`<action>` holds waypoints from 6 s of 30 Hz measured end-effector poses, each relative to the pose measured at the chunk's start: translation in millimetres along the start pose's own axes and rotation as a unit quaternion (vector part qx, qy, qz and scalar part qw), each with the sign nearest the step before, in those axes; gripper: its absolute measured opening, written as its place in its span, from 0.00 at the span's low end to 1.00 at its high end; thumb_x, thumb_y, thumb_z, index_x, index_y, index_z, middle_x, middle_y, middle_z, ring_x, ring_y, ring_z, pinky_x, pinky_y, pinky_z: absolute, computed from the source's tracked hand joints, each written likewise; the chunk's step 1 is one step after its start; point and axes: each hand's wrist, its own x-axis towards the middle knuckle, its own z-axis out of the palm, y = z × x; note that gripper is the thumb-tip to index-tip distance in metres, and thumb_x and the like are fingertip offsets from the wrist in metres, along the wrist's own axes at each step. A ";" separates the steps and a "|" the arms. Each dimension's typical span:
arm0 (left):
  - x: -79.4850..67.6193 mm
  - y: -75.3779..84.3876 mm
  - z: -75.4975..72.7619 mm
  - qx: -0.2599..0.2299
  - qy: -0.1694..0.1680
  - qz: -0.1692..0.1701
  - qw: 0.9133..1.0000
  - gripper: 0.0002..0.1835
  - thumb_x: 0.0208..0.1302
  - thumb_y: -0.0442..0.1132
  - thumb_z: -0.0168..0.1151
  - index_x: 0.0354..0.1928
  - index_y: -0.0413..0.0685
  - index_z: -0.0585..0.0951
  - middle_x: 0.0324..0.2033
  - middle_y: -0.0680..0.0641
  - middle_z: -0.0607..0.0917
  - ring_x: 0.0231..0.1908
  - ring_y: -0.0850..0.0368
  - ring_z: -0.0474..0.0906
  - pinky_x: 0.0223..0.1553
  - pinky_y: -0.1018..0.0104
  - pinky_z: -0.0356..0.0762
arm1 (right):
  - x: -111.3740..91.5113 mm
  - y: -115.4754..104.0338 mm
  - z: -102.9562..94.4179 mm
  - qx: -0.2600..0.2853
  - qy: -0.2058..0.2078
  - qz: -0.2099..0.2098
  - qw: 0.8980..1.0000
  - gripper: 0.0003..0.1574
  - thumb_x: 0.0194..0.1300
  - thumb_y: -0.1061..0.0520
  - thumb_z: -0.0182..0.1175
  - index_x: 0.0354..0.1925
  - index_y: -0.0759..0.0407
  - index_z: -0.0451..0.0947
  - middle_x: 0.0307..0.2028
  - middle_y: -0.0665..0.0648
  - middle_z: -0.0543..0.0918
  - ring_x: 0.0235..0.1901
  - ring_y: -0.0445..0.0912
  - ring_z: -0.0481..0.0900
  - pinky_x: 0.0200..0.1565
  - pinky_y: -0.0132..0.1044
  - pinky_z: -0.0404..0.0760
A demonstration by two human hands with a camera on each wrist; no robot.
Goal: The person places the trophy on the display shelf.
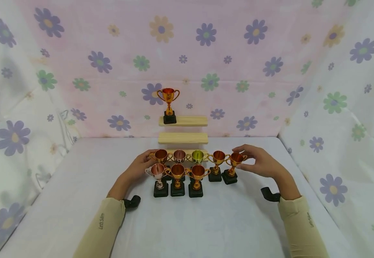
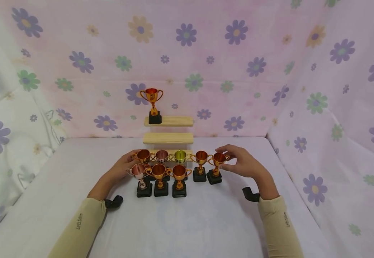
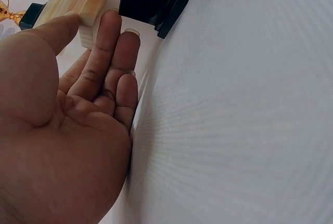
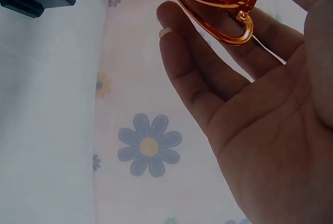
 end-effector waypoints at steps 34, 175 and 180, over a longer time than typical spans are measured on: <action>1.3 -0.1 -0.8 -0.001 -0.003 0.008 1.000 0.24 0.84 0.42 0.53 0.76 0.48 0.72 0.65 0.41 0.82 0.70 0.42 0.72 0.74 0.37 0.59 | -2.2 -8.6 -10.5 -0.012 0.037 0.002 0.999 0.28 0.69 0.57 0.74 0.64 0.57 0.80 0.54 0.52 0.87 0.55 0.49 0.86 0.58 0.37 0.83; 4.9 -3.9 -2.1 -0.007 0.002 -0.013 1.000 0.25 0.83 0.46 0.56 0.76 0.50 0.72 0.66 0.42 0.83 0.72 0.40 0.71 0.76 0.33 0.55 | 250.3 -108.8 -13.8 -0.046 0.101 0.062 0.992 0.37 0.76 0.47 0.67 0.74 0.59 0.70 0.61 0.59 0.81 0.57 0.50 0.81 0.63 0.43 0.80; 4.0 -1.3 -2.0 0.000 0.005 -0.012 1.000 0.24 0.83 0.44 0.56 0.76 0.50 0.72 0.65 0.41 0.83 0.70 0.40 0.72 0.76 0.34 0.55 | 246.7 -105.3 -14.1 -0.030 0.101 0.055 0.993 0.39 0.75 0.47 0.67 0.75 0.60 0.67 0.61 0.60 0.81 0.56 0.52 0.82 0.62 0.44 0.81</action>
